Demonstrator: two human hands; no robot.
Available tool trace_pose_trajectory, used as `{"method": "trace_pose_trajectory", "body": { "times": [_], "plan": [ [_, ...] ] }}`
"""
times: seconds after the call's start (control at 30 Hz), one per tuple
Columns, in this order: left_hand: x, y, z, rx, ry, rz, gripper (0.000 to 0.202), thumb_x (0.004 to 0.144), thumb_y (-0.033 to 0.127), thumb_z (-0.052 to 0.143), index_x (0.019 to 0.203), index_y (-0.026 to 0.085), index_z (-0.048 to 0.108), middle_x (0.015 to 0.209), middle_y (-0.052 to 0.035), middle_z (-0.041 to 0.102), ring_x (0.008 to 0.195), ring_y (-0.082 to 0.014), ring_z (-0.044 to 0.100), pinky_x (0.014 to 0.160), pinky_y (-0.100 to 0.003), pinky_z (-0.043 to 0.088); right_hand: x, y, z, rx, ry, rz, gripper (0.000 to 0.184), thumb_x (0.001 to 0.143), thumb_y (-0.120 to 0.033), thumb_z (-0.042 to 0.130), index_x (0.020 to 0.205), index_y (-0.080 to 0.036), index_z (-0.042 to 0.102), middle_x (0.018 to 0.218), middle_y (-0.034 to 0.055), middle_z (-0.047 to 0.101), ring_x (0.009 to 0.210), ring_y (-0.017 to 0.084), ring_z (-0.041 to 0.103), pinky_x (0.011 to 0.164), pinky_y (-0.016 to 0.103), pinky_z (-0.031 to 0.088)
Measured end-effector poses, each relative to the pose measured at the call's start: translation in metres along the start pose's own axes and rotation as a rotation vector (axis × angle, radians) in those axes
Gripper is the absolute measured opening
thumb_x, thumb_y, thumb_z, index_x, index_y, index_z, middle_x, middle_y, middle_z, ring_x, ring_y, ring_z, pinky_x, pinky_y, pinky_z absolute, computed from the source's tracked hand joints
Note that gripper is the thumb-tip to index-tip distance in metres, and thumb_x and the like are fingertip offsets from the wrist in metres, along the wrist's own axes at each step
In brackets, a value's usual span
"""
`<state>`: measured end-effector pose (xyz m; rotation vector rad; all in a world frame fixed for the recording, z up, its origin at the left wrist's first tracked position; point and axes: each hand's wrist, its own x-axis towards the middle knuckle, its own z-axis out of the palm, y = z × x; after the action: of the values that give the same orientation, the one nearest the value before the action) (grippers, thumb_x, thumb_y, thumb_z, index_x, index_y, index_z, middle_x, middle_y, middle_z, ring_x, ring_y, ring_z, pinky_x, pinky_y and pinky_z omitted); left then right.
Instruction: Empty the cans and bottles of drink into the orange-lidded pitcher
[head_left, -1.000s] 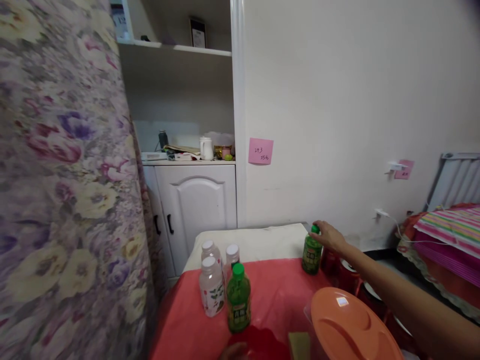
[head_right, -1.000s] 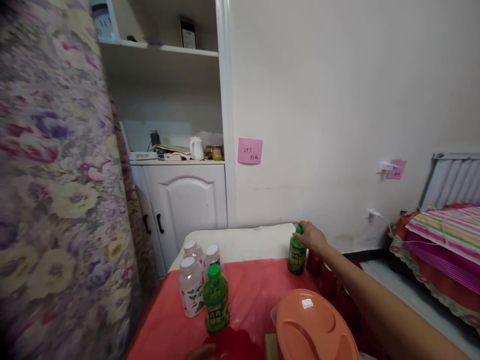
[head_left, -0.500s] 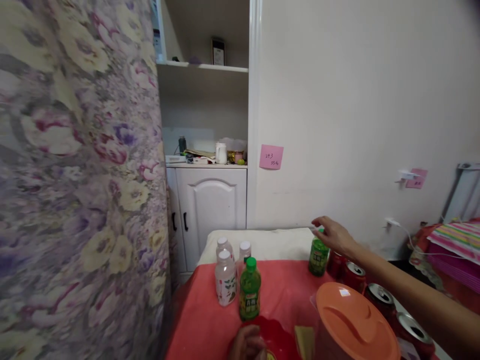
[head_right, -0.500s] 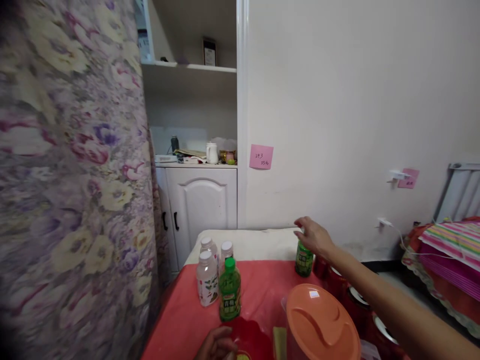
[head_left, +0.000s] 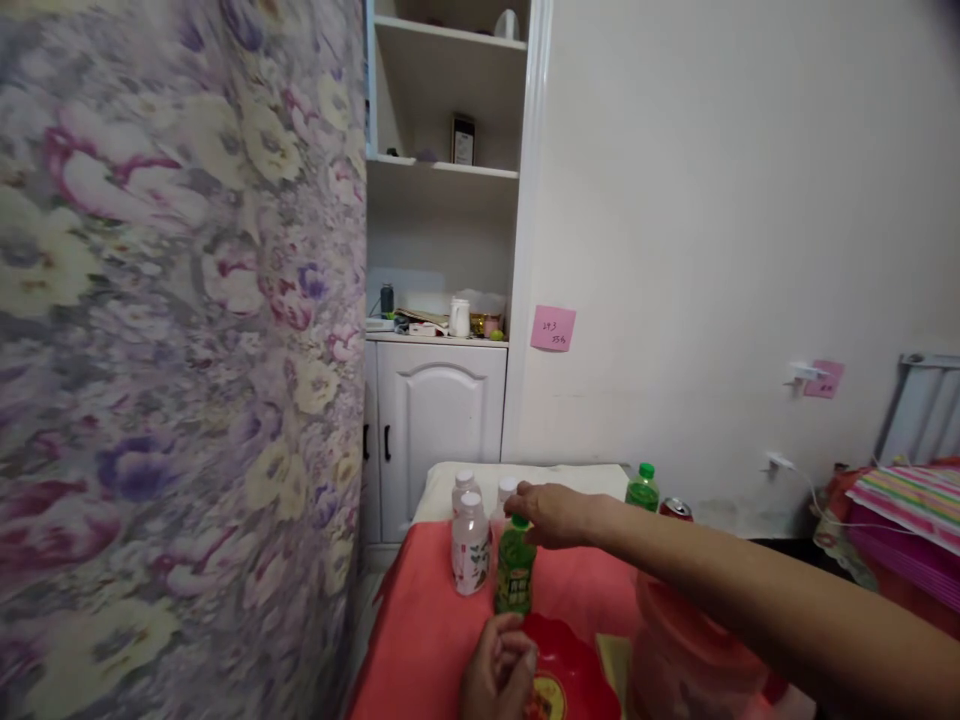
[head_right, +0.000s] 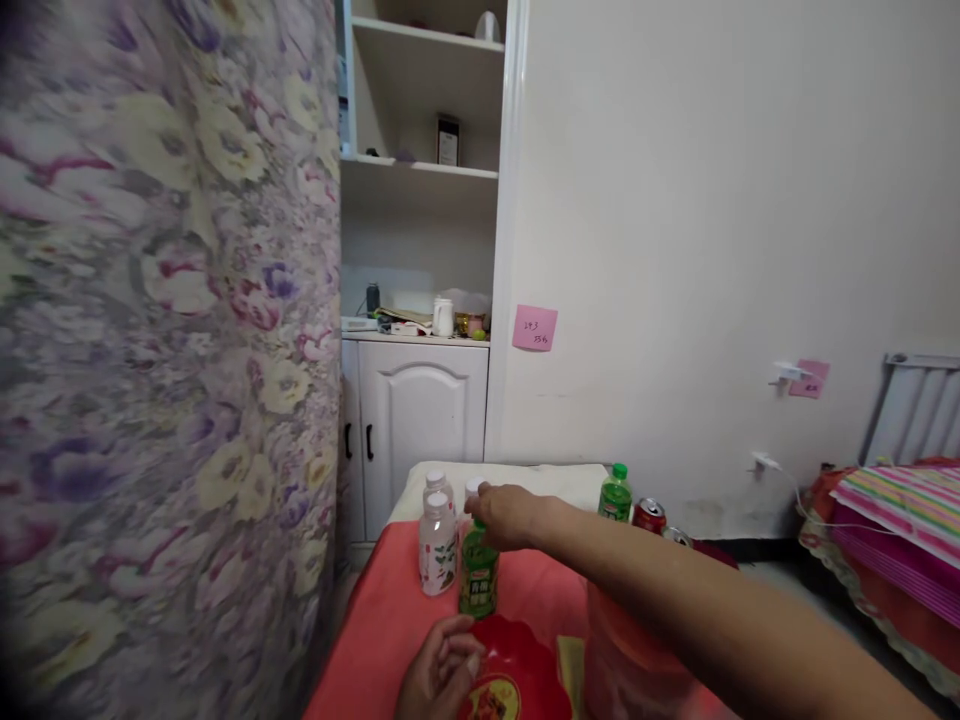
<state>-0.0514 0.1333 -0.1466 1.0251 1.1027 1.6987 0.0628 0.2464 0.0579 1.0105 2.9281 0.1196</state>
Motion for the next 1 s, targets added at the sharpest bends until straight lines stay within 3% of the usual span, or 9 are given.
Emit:
{"method": "trace_pose_trajectory", "body": {
  "times": [0.13, 0.23, 0.4, 0.53, 0.63, 0.73, 0.9, 1.0],
  "plan": [
    [-0.001, 0.011, -0.004, 0.037, 0.023, 0.014, 0.034, 0.070, 0.035, 0.073, 0.097, 0.017, 0.065, 0.072, -0.0008, 0.071, 0.067, -0.0180, 0.065, 0.066, -0.028, 0.050, 0.009, -0.009, 0.015, -0.060, -0.026, 0.019, 0.042, 0.082, -0.012, 0.063, 0.125, -0.009, 0.065, 0.123, 0.0240, 0.068, 0.099, 0.030, 0.072, 0.076, 0.035, 0.053],
    [-0.002, 0.025, -0.006, 0.063, -0.007, -0.014, 0.036, 0.069, 0.037, 0.073, 0.098, 0.016, 0.064, 0.072, -0.0013, 0.071, 0.068, -0.0195, 0.066, 0.068, -0.029, 0.052, 0.006, -0.015, 0.020, -0.073, -0.022, 0.017, 0.035, 0.083, -0.007, 0.058, 0.117, -0.008, 0.068, 0.115, 0.0231, 0.071, 0.097, 0.029, 0.072, 0.076, 0.034, 0.052],
    [-0.003, 0.042, -0.012, 0.090, 0.014, -0.014, 0.043, 0.067, 0.041, 0.072, 0.099, 0.014, 0.063, 0.077, -0.0053, 0.072, 0.074, -0.0240, 0.070, 0.073, -0.035, 0.056, -0.013, -0.024, 0.007, -0.056, 0.046, 0.028, 0.035, 0.079, -0.006, 0.059, 0.112, -0.009, 0.067, 0.113, 0.0199, 0.071, 0.090, 0.026, 0.071, 0.071, 0.031, 0.049],
    [0.000, 0.039, -0.020, 0.188, 0.098, 0.029, 0.056, 0.067, 0.042, 0.070, 0.113, 0.011, 0.062, 0.104, -0.0182, 0.075, 0.096, -0.0336, 0.072, 0.088, -0.047, 0.057, -0.047, -0.032, -0.019, -0.011, 0.159, 0.038, 0.028, 0.085, -0.011, 0.055, 0.110, -0.012, 0.065, 0.110, 0.0146, 0.068, 0.085, 0.021, 0.067, 0.070, 0.029, 0.046],
    [0.001, 0.034, -0.023, 0.338, 0.122, 0.173, 0.066, 0.071, 0.040, 0.069, 0.130, 0.012, 0.058, 0.136, -0.0220, 0.064, 0.128, -0.0383, 0.059, 0.110, -0.056, 0.045, -0.082, -0.045, -0.031, 0.031, 0.221, 0.040, 0.022, 0.088, -0.013, 0.052, 0.107, -0.015, 0.063, 0.107, 0.0100, 0.066, 0.084, 0.018, 0.065, 0.071, 0.028, 0.045],
    [-0.002, 0.027, -0.022, 0.482, 0.064, 0.347, 0.068, 0.073, 0.032, 0.068, 0.138, 0.017, 0.054, 0.149, -0.0184, 0.056, 0.143, -0.0362, 0.046, 0.120, -0.058, 0.034, -0.116, -0.063, -0.027, 0.156, 0.277, 0.023, 0.014, 0.091, -0.018, 0.053, 0.102, -0.018, 0.062, 0.103, 0.0065, 0.064, 0.082, 0.017, 0.063, 0.070, 0.027, 0.045],
    [-0.010, 0.015, -0.019, 0.507, -0.144, 0.380, 0.066, 0.071, 0.026, 0.072, 0.135, 0.018, 0.057, 0.139, -0.0180, 0.066, 0.130, -0.0351, 0.061, 0.111, -0.053, 0.049, -0.151, -0.091, -0.002, 0.316, 0.308, 0.096, 0.018, 0.092, -0.019, 0.056, 0.108, -0.022, 0.061, 0.108, 0.0057, 0.064, 0.089, 0.020, 0.065, 0.075, 0.030, 0.049],
    [-0.012, 0.018, -0.019, 0.544, -0.237, 0.420, 0.063, 0.070, 0.028, 0.078, 0.130, 0.018, 0.061, 0.130, -0.0170, 0.071, 0.123, -0.0341, 0.067, 0.105, -0.049, 0.056, -0.160, -0.098, 0.020, 0.444, 0.376, 0.139, 0.029, 0.090, -0.015, 0.059, 0.118, -0.023, 0.061, 0.116, 0.0074, 0.064, 0.102, 0.022, 0.065, 0.087, 0.034, 0.052]
  ]
}}
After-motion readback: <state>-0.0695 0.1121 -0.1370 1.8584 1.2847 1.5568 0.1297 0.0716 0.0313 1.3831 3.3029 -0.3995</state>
